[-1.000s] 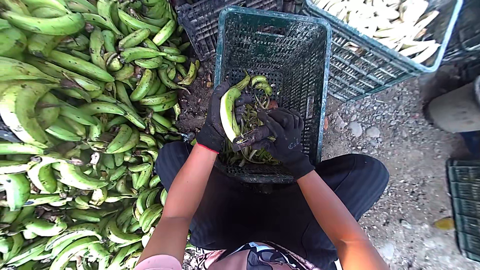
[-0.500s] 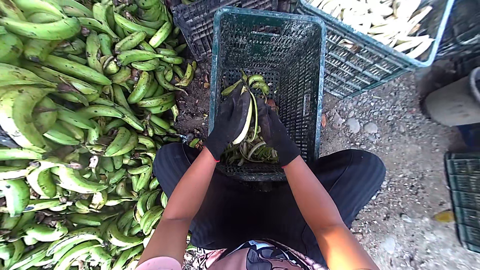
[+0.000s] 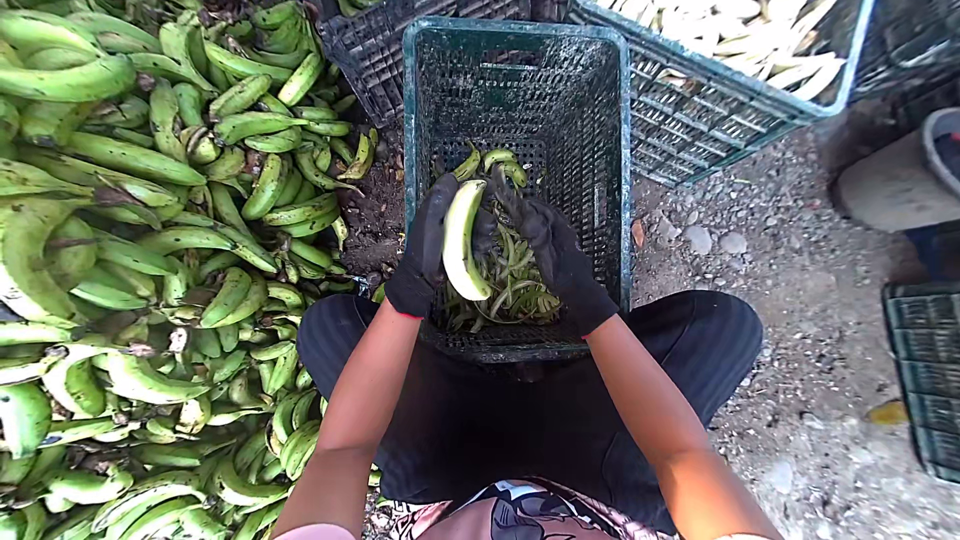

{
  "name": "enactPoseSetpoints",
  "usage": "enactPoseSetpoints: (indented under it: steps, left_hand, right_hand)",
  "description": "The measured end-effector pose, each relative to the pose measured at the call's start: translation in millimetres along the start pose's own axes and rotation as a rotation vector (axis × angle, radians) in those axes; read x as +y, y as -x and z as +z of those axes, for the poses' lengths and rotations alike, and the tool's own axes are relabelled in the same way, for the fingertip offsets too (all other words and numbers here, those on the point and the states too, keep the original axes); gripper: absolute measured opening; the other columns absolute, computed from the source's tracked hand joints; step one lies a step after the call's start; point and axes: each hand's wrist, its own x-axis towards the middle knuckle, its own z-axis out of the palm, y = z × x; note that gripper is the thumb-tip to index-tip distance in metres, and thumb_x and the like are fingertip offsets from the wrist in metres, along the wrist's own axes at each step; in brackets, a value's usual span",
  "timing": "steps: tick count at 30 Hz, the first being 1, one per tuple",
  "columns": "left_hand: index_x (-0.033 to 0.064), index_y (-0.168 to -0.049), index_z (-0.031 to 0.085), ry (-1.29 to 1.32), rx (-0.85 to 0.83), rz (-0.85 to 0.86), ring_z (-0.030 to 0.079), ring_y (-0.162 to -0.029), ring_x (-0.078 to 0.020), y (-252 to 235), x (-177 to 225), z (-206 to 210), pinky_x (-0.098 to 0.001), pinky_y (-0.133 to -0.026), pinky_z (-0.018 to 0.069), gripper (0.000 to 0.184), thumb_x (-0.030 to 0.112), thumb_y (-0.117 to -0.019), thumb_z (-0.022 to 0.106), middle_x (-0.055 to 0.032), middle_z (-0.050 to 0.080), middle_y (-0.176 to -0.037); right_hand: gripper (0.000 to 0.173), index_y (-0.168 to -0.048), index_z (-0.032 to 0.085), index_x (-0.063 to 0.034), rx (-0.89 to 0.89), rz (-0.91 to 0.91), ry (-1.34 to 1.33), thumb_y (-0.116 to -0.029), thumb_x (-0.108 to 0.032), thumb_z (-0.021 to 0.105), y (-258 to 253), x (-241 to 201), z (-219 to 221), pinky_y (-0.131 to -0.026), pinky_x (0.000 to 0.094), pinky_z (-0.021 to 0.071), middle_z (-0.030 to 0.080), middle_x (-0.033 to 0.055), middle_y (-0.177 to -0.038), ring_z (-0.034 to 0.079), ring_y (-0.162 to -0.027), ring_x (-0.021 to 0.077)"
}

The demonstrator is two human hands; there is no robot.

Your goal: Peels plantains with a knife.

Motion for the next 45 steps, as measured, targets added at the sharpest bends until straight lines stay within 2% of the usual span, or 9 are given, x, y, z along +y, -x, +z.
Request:
enactPoseSetpoints:
  steps: [2, 4, 6, 14, 23, 35, 40, 42, 45]
  left_hand:
    - [0.0046, -0.118, 0.061, 0.059, 0.068, -0.077, 0.067, -0.066, -0.0150, -4.4, 1.4, -8.9, -0.0283, -0.057, 0.0580, 0.059, 0.038, -0.1089, 0.013, -0.0083, 0.071, -0.087]
    - [0.0045, -0.113, 0.062, 0.128, 0.058, -0.169, 0.061, -0.058, -0.0090, -6.2, 5.1, -8.6, -0.0225, -0.052, 0.0541, 0.070, 0.050, -0.1082, 0.009, -0.0032, 0.065, -0.076]
    - [0.0051, -0.111, 0.064, 0.147, -0.001, -0.224, 0.056, -0.051, -0.0063, -6.6, 11.2, -8.0, -0.0182, -0.043, 0.0484, 0.081, 0.060, -0.1050, 0.004, -0.0014, 0.061, -0.070]
    - [0.0050, -0.114, 0.061, 0.189, -0.018, -0.224, 0.063, -0.061, -0.0106, -6.5, 12.3, -15.9, -0.0204, -0.048, 0.0510, 0.059, 0.038, -0.1098, 0.011, -0.0087, 0.070, -0.088]
    - [0.0054, -0.113, 0.059, 0.149, 0.077, -0.261, 0.061, -0.055, -0.0095, -2.1, -0.3, -7.6, -0.0239, -0.050, 0.0547, 0.053, 0.039, -0.1089, 0.019, -0.0021, 0.061, -0.070]
    - [0.0052, -0.114, 0.060, -0.155, 0.239, -0.091, 0.065, -0.061, -0.0120, -5.9, 5.5, -8.2, -0.0268, -0.056, 0.0576, 0.048, 0.037, -0.1112, 0.023, -0.0051, 0.067, -0.080]
    - [0.0011, -0.120, 0.058, -0.421, 0.341, 0.072, 0.064, -0.085, -0.0087, -3.8, 4.1, -5.7, -0.0294, -0.079, 0.0570, 0.043, 0.030, -0.1121, 0.028, -0.0059, 0.063, -0.096]
    - [-0.0002, -0.127, 0.060, -0.508, 0.303, 0.057, 0.065, -0.090, -0.0092, 0.6, 3.5, -1.3, -0.0295, -0.083, 0.0562, 0.049, 0.031, -0.1125, 0.026, -0.0076, 0.067, -0.104]
    - [0.0021, -0.114, 0.063, -0.338, 0.236, -0.027, 0.067, -0.065, -0.0136, 5.2, 2.3, 9.2, -0.0299, -0.061, 0.0598, 0.053, 0.038, -0.1120, 0.024, -0.0056, 0.068, -0.079]
  right_hand:
    - [0.076, -0.139, 0.064, -0.0184, -0.030, -0.155, 0.279, -0.0986, -0.073, 0.029, 6.6, 0.6, -6.5, -0.094, 0.0648, 0.0457, 0.062, 0.0202, -0.130, 0.058, -0.120, 0.0391]
    - [0.079, -0.134, 0.068, -0.0182, -0.016, -0.358, 0.446, -0.0932, -0.077, 0.034, 15.3, 3.3, -8.7, -0.087, 0.0669, 0.0445, 0.065, 0.0234, -0.121, 0.061, -0.111, 0.0447]
    - [0.086, -0.133, 0.069, -0.0213, 0.029, -0.499, 0.511, -0.0897, -0.085, 0.030, 22.2, 8.6, -8.8, -0.089, 0.0640, 0.0428, 0.067, 0.0206, -0.115, 0.063, -0.106, 0.0412]
    - [0.093, -0.133, 0.069, -0.0235, 0.143, -0.570, 0.563, -0.0873, -0.090, 0.022, 31.4, 16.4, 1.2, -0.095, 0.0609, 0.0409, 0.068, 0.0179, -0.115, 0.063, -0.109, 0.0379]
    - [0.075, -0.129, 0.071, -0.0171, 0.061, -0.316, 0.525, -0.0920, -0.075, 0.041, 24.8, -11.0, 15.7, -0.086, 0.0664, 0.0420, 0.066, 0.0244, -0.116, 0.061, -0.108, 0.0472]
    - [0.078, -0.130, 0.071, -0.0185, 0.073, -0.232, 0.495, -0.0901, -0.079, 0.040, 19.0, -18.6, 22.5, -0.087, 0.0658, 0.0415, 0.065, 0.0240, -0.117, 0.060, -0.109, 0.0466]
    - [0.067, -0.139, 0.064, -0.0188, 0.011, 0.019, 0.303, -0.0958, -0.066, 0.045, 5.7, -13.1, 33.3, -0.088, 0.0689, 0.0430, 0.059, 0.0265, -0.129, 0.056, -0.118, 0.0468]
    - [0.054, -0.131, 0.066, -0.0146, 0.007, 0.160, 0.089, -0.1025, -0.056, 0.045, -9.7, -4.2, 34.3, -0.092, 0.0612, 0.0487, 0.063, 0.0182, -0.125, 0.060, -0.114, 0.0340]
    - [0.052, -0.125, 0.063, -0.0091, 0.021, 0.215, -0.246, -0.1070, -0.051, 0.038, -20.0, 12.9, 31.1, -0.089, 0.0391, 0.0534, 0.066, 0.0058, -0.111, 0.063, -0.101, 0.0128]
